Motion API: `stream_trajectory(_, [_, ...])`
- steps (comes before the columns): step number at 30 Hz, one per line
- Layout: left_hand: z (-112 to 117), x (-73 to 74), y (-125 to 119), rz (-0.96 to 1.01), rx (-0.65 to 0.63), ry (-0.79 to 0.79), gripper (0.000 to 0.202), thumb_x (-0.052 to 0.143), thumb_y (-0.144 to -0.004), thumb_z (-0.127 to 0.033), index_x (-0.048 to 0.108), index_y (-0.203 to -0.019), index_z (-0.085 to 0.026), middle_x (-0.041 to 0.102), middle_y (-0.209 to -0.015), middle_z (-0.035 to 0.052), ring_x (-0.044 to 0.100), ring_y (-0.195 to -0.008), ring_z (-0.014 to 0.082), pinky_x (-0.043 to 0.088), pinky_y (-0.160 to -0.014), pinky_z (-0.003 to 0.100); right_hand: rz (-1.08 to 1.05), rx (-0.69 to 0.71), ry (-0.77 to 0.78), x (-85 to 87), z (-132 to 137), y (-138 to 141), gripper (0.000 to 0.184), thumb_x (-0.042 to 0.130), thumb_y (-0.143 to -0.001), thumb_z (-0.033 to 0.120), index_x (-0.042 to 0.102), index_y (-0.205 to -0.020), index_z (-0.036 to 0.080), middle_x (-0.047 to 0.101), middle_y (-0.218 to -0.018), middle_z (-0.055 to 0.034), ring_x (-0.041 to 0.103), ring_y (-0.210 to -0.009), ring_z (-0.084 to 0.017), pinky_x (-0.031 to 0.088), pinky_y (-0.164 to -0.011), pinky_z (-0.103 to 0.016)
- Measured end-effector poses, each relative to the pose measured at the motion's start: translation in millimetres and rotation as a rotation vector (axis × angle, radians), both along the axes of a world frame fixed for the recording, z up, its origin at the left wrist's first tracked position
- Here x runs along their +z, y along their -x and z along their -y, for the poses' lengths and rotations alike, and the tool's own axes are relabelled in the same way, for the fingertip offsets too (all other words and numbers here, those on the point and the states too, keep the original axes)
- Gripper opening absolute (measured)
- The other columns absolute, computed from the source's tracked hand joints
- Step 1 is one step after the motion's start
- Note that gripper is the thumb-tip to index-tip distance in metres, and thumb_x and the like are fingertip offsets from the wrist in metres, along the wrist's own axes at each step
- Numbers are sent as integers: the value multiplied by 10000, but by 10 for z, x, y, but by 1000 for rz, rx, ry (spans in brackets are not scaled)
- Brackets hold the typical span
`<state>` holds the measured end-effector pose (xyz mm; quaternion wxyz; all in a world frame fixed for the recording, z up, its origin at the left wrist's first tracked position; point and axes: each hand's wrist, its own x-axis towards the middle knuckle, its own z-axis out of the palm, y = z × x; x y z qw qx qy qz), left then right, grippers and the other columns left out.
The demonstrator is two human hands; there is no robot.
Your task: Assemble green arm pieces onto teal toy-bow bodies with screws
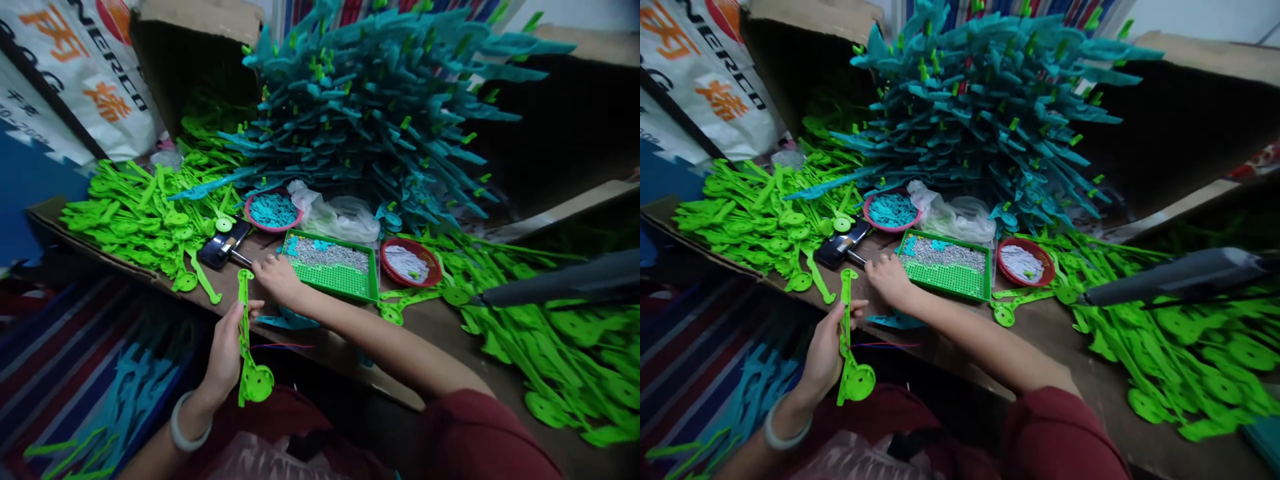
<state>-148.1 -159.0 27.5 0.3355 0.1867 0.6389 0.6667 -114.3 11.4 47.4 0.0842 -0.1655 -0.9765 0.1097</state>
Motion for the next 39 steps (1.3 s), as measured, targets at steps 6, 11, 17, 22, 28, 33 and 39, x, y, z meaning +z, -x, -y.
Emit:
stream_trajectory(6, [206, 8, 297, 111, -4, 55, 475, 617, -870, -564, 750, -1052, -146, 652, -831, 43, 499, -653, 116, 382, -562, 221, 123, 99, -178, 278, -249, 42, 221, 425, -923, 72, 635, -986, 96, 658, -1026, -192, 570, -979, -274, 413, -696, -353])
stream_trajectory(11, [-9, 9, 402, 311, -110, -19, 459, 693, -819, -539, 760, -1010, -127, 626, -749, 32, 394, -529, 64, 285, -471, 205, 247, 115, -395, 667, -981, 342, 237, 454, -909, 94, 645, -1048, 109, 618, -1089, -173, 575, -914, -235, 341, -610, -320])
stream_trajectory(17, [-293, -44, 435, 410, -179, -25, 449, 702, -814, -505, 752, -1031, -116, 694, -794, 69, 378, -471, 41, 250, -425, 186, 289, 109, -336, 641, -1634, 855, 211, 481, -910, 91, 642, -1046, 77, 616, -1110, -155, 570, -980, -234, 390, -735, -316])
stream_trajectory(22, [-271, -95, 633, 413, 66, -76, 370, 739, -803, -438, 750, -997, -123, 712, -791, 59, 468, -506, 53, 363, -445, 164, -86, 97, -110, 457, -1228, 228, 293, 388, -1004, 203, 576, -1185, 70, 555, -1219, -127, 479, -1244, -312, 407, -971, -480])
stream_trajectory(28, [-443, -157, 707, 366, 16, -99, 327, 729, -836, -410, 735, -985, -119, 728, -822, 74, 548, -573, 75, 443, -502, 172, -121, -70, 770, 53, -145, -1051, 546, 618, -917, 385, 443, -1408, 223, 632, -1268, -107, 631, -1104, -213, 529, -941, -398])
stream_trajectory(33, [-737, -118, 645, 303, -217, -10, 406, 781, -777, -482, 728, -945, -117, 726, -812, 73, 545, -551, 75, 449, -486, 169, -269, -432, 1054, -255, 58, -1386, 380, 629, -899, 371, 603, -1243, 210, 684, -917, -38, 629, -766, -141, 521, -677, -273])
stream_trajectory(39, [-900, -216, 597, 288, -245, 76, 457, 800, -737, -520, 710, -935, -118, 725, -820, 72, 559, -567, 71, 464, -502, 158, -381, -437, 939, -319, -19, -1530, 187, 648, -888, 335, 730, -996, 207, 652, -779, -18, 564, -672, -125, 431, -592, -246])
